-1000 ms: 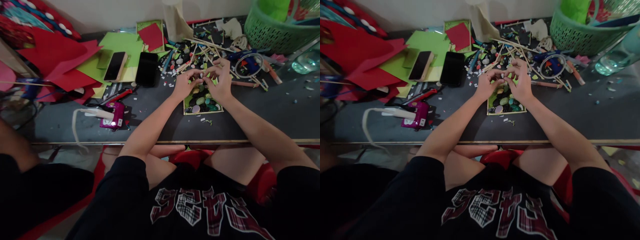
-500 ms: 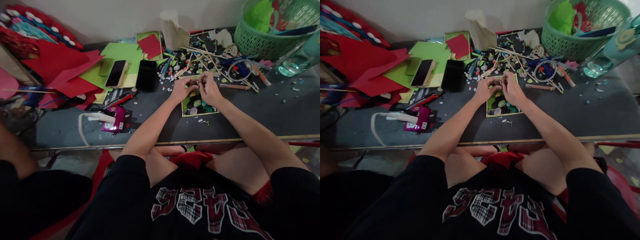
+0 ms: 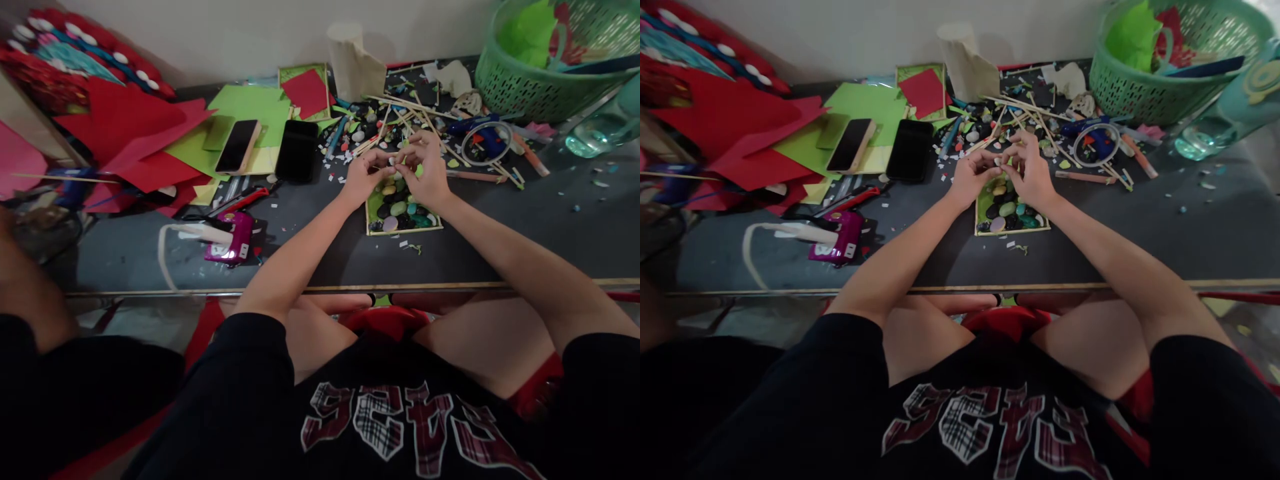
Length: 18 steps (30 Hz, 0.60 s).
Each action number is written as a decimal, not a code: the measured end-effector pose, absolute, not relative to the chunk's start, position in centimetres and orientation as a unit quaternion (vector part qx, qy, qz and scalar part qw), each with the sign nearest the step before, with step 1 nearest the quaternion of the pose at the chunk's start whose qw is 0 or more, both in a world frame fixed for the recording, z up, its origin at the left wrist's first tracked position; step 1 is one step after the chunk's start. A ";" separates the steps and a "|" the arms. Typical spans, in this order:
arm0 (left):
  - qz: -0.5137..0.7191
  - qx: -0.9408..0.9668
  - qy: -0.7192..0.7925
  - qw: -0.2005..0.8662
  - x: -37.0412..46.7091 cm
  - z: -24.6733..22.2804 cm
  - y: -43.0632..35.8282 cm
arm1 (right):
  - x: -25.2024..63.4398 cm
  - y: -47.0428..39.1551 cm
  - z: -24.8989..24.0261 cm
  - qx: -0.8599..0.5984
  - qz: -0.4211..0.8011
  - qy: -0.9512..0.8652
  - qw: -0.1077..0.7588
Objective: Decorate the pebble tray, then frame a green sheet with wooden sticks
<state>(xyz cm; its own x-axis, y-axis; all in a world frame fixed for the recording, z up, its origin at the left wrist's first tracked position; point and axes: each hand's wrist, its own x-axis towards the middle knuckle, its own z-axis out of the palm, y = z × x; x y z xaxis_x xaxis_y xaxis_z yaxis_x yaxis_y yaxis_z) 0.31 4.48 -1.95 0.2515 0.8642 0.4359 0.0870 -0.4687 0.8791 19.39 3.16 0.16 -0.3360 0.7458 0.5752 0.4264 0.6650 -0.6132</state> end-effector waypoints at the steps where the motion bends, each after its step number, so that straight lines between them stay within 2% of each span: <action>1: 0.506 0.685 0.349 0.390 0.3 -1.9 4.3 | 19.5 3.3 0.2 -0.366 0.186 -0.799 0.440; 10: 0.498 0.649 0.371 0.440 0.7 -0.8 1.8 | 19.9 1.3 0.3 -0.363 0.206 -0.785 0.459; 18: 0.485 0.680 0.369 0.408 0.3 -0.9 1.8 | 20.1 0.9 0.3 -0.386 0.206 -0.786 0.437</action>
